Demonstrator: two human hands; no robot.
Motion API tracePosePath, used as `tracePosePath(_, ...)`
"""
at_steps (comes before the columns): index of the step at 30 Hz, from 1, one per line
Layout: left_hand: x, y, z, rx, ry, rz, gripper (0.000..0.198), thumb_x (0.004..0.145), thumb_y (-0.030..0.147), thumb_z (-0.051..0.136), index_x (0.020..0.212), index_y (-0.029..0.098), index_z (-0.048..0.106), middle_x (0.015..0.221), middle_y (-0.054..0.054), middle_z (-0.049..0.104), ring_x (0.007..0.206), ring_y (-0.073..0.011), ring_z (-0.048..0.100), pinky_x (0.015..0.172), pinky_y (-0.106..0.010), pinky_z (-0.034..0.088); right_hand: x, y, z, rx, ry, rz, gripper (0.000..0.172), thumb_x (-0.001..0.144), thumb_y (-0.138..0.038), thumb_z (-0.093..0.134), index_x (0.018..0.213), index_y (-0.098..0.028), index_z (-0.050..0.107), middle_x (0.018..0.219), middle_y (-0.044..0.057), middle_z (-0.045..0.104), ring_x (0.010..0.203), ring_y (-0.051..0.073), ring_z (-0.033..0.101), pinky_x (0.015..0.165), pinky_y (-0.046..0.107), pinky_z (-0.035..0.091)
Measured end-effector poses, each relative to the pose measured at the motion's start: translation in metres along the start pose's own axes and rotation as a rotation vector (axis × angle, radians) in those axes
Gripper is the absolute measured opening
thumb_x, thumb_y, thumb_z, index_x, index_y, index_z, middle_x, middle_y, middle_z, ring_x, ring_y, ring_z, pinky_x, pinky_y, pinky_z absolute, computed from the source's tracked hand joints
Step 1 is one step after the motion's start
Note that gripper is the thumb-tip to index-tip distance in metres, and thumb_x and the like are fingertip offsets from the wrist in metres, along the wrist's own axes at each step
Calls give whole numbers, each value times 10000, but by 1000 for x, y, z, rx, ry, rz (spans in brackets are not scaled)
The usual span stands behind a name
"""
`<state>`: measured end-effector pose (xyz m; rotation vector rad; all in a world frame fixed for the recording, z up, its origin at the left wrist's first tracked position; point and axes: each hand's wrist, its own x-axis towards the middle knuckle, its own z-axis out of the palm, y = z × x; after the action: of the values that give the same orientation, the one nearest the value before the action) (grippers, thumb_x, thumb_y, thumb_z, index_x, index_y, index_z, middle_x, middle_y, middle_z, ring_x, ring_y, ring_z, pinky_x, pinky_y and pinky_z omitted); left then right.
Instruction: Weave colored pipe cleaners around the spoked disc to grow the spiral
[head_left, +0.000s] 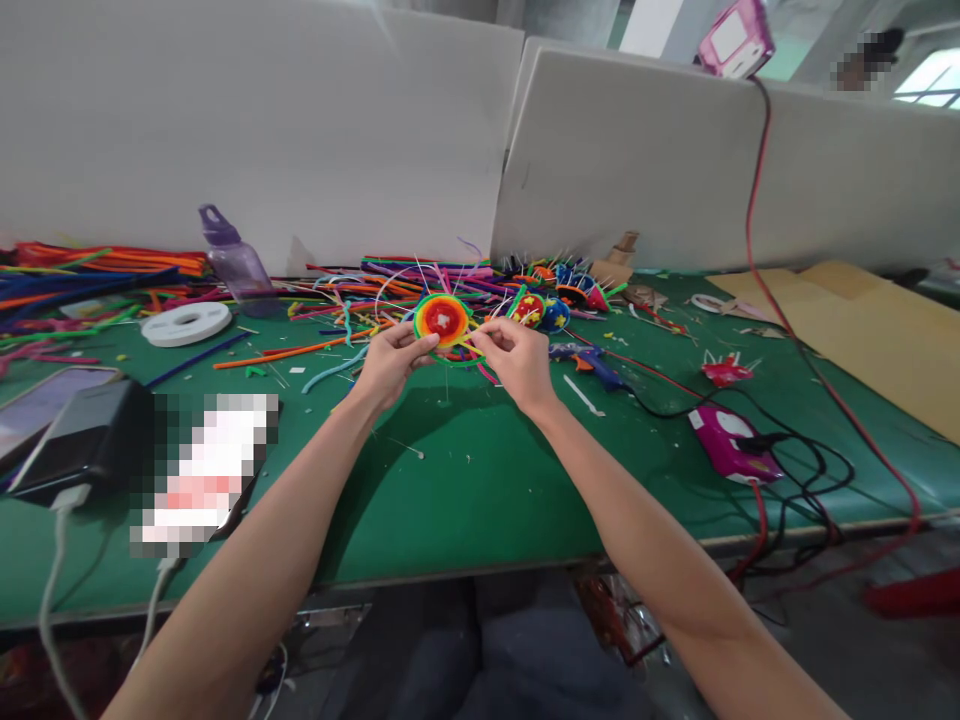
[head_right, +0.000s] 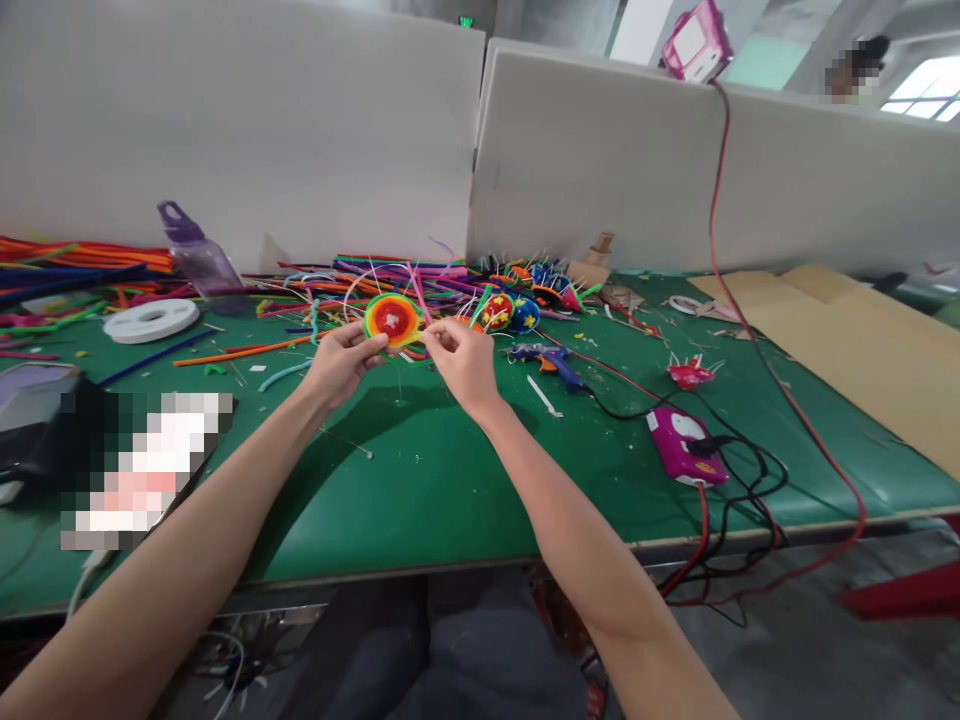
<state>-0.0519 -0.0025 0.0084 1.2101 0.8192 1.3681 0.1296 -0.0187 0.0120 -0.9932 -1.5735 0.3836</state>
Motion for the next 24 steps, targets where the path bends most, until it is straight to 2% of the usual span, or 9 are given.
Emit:
tracePosePath(2,0,0,0,4,5,-10,330,580,318,861,820,151,710,767,-42,738,662,-118,679,586,-195,483,1,-1,0,43,-21,54,151,835,-295,612,720,-197,604,573,-37,519,489,84,441,510,245,369)
tracePosePath(7,0,-2,-1,23,-26,-11,336,573,326,868,827,166,717,780,-42,739,688,-131,682,612,-216,495,2,-7,-1,218,-145,278,178,883,-353,571,778,-210,559,612,-43,548,350,40,384,363,235,293)
tracePosePath(11,0,-3,-1,40,-42,-14,334,571,329,869,824,174,716,781,-36,738,678,-130,676,624,-224,501,4,-10,-2,326,-184,336,241,879,-417,592,781,-202,545,569,-55,541,323,30,370,329,224,258)
tracePosePath(17,-1,-4,0,40,-56,-10,337,570,342,875,822,179,723,769,-28,733,669,-119,668,628,-220,497,5,-9,-4,467,-274,412,249,865,-410,621,785,-178,574,546,-53,565,296,25,361,315,217,233)
tracePosePath(21,-2,-4,2,56,-83,-2,367,597,355,865,883,172,726,833,-46,746,737,-137,691,704,-245,530,6,-7,-4,491,-229,404,236,874,-378,608,753,-182,557,509,-68,530,282,26,343,308,218,221)
tracePosePath(24,-2,-2,7,40,-88,-55,453,647,405,830,1009,164,703,872,-74,754,784,-171,715,782,-303,560,11,-7,-10,433,-155,342,232,881,-374,595,747,-191,551,505,-71,517,289,27,337,306,217,215)
